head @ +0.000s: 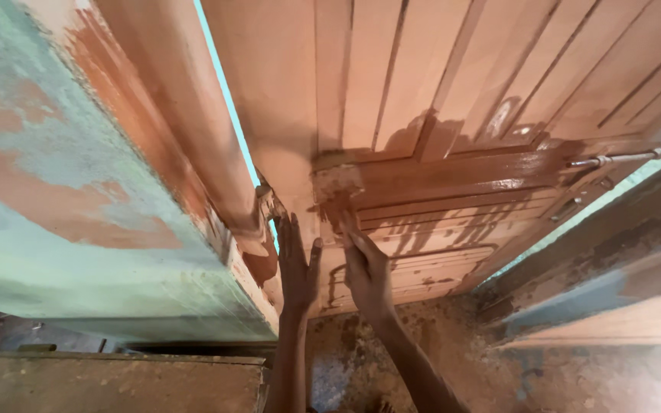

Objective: The person paints a wooden paneled door with brown paint using a wide brush, steadying the door with the other hand. They work across the door panels and rails, covering unpainted wood areas with paint throughout the clip.

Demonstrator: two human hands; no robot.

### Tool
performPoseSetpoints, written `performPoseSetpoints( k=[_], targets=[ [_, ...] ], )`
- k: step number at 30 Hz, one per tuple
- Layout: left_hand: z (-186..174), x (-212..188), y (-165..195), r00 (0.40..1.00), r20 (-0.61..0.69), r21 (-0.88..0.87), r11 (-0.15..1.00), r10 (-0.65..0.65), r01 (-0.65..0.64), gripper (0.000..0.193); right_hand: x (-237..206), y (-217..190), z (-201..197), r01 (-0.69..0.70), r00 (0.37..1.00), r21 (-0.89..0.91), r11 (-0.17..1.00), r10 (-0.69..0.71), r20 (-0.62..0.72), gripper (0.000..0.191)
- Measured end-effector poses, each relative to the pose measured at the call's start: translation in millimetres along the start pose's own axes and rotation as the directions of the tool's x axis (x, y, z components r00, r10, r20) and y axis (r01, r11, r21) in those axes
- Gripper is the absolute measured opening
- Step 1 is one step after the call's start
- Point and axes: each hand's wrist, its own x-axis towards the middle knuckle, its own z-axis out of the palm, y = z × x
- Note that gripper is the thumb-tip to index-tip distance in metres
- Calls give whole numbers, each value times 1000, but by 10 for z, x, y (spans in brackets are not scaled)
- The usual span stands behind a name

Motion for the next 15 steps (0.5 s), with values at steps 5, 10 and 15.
performPoseSetpoints(
  k=[5,10,15],
  targets=[
    [-24,-10,-13,999,-44,12,1000,26,-26,68,-223,447,71,-140,987,28,990,141,-75,30],
    [-41,-22,-4,998,-33,-23,998,50,-50,67,-495,1263,254,-349,937,24,937,349,-23,25],
    [-64,-22,23,999,-33,-28,999,28,-29,68,-675,1310,272,-611,785,157,776,619,-5,41]
  ],
)
